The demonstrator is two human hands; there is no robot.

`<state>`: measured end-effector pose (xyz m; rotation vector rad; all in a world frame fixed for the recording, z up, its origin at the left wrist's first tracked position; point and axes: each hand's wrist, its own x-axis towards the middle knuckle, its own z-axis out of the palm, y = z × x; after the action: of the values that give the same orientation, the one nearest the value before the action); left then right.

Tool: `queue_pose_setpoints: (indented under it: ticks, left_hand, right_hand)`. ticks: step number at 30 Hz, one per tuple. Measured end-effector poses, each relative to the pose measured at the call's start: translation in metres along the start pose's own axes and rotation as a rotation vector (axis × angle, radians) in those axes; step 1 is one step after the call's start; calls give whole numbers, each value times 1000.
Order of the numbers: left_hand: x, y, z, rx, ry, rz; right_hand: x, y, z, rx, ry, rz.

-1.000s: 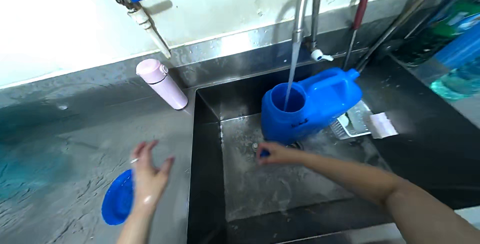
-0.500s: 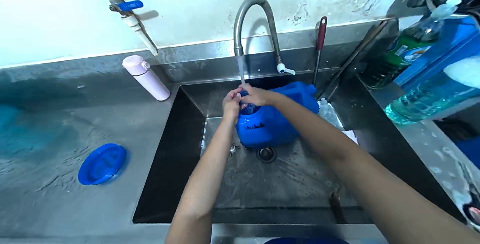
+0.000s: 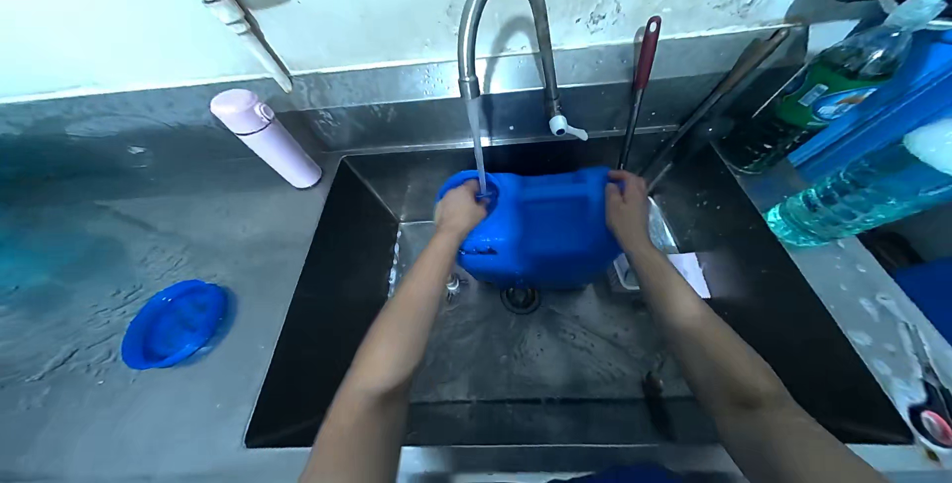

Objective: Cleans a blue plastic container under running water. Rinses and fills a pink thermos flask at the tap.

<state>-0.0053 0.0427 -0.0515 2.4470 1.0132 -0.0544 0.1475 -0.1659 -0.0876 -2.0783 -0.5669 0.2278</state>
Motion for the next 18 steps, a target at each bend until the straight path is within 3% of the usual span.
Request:
queue_pose_setpoints:
  ticks: [3, 5, 7, 9, 10, 13, 18]
  left_hand:
    - [11, -98, -28, -120, 116, 8]
    - [15, -151, -38, -201, 158, -74]
    - [19, -192, -37, -258, 172, -143]
    - [23, -219, -34, -297, 149, -174]
    - [23, -225, -33, -298, 137, -173]
    - [15, -201, -35, -198, 119, -160]
    - [-3, -84, -31, -63, 47, -22]
  right_hand:
    - [8, -68, 43, -211, -142, -454]
    - [23, -119, 80, -364, -213, -661]
    - [30, -168, 108, -484, -336, -721]
    - [31, -209, 120, -617, -532, -635]
    - [30, -214, 126, -612, -528, -621]
    - [21, -174, 128, -367, -218, -664]
    - [11, -53, 47, -270, 98, -516]
